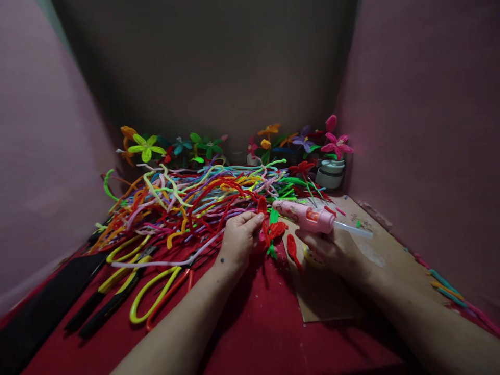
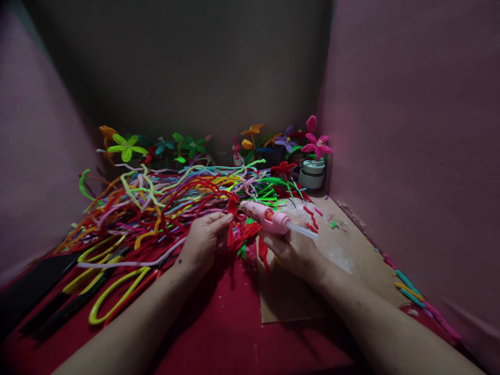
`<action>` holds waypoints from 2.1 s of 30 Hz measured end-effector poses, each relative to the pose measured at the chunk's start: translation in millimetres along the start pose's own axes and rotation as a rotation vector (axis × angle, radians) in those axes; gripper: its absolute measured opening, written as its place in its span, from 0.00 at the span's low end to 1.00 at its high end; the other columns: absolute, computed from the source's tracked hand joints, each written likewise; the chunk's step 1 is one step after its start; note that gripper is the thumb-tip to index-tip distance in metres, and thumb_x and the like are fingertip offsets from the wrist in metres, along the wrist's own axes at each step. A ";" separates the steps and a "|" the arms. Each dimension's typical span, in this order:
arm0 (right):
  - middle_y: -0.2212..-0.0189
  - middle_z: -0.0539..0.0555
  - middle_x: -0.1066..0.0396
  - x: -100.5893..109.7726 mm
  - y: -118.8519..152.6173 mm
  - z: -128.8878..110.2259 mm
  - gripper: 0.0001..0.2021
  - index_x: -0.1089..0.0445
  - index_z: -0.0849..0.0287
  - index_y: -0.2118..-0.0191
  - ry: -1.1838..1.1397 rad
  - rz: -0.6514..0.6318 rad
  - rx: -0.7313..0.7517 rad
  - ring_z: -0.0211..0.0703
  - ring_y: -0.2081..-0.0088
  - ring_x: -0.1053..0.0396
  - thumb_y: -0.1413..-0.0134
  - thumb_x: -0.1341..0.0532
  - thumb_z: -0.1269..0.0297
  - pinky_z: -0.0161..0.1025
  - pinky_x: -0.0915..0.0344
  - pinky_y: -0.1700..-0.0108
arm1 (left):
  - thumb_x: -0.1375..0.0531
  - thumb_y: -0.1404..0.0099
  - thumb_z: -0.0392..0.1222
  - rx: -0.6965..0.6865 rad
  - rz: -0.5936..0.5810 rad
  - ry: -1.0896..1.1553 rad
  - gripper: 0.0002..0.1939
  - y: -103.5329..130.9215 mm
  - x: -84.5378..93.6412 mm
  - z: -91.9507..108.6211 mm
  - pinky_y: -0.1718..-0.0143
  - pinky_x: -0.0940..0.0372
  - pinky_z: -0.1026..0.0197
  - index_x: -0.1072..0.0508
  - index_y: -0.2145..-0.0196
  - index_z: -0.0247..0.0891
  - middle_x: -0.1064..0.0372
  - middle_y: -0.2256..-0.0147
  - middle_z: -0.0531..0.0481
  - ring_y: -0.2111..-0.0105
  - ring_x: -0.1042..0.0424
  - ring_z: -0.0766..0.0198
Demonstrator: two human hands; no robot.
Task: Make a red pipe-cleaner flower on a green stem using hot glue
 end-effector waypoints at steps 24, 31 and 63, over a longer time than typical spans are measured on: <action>0.57 0.62 0.32 87.5 46.9 6.4 0.20 0.37 0.61 0.48 1.017 0.220 -0.275 0.55 0.57 0.33 0.44 0.49 0.60 0.46 0.36 0.61 | 0.36 0.50 0.43 -0.032 -0.004 0.233 0.14 -6.3 2.0 2.1 0.90 0.57 0.72 0.37 0.80 0.35 0.49 0.88 0.62 0.91 0.51 0.77; 0.60 0.60 0.32 119.0 112.4 46.6 0.31 0.50 0.57 0.38 1.274 0.071 -0.667 0.51 0.66 0.31 0.50 0.48 0.64 0.39 0.43 0.75 | 0.35 0.52 0.43 -0.030 -0.015 0.208 0.14 -3.2 -3.7 1.8 0.90 0.56 0.72 0.37 0.80 0.35 0.49 0.88 0.62 0.91 0.51 0.78; 0.76 0.53 0.33 7.7 4.8 31.8 0.05 0.32 0.61 0.76 0.505 0.117 -0.347 0.39 0.71 0.37 0.53 0.43 0.71 0.36 0.43 0.68 | 0.37 0.49 0.44 -0.061 -0.038 0.129 0.15 -1.6 -5.1 4.2 0.90 0.58 0.70 0.40 0.82 0.37 0.50 0.89 0.62 0.90 0.53 0.76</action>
Point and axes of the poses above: each hand's wrist, its own y-axis away from the middle knuckle, its own x-axis out of the back of the hand, z = x × y, the point moved 10 cm from there along -y, towards the middle knuckle
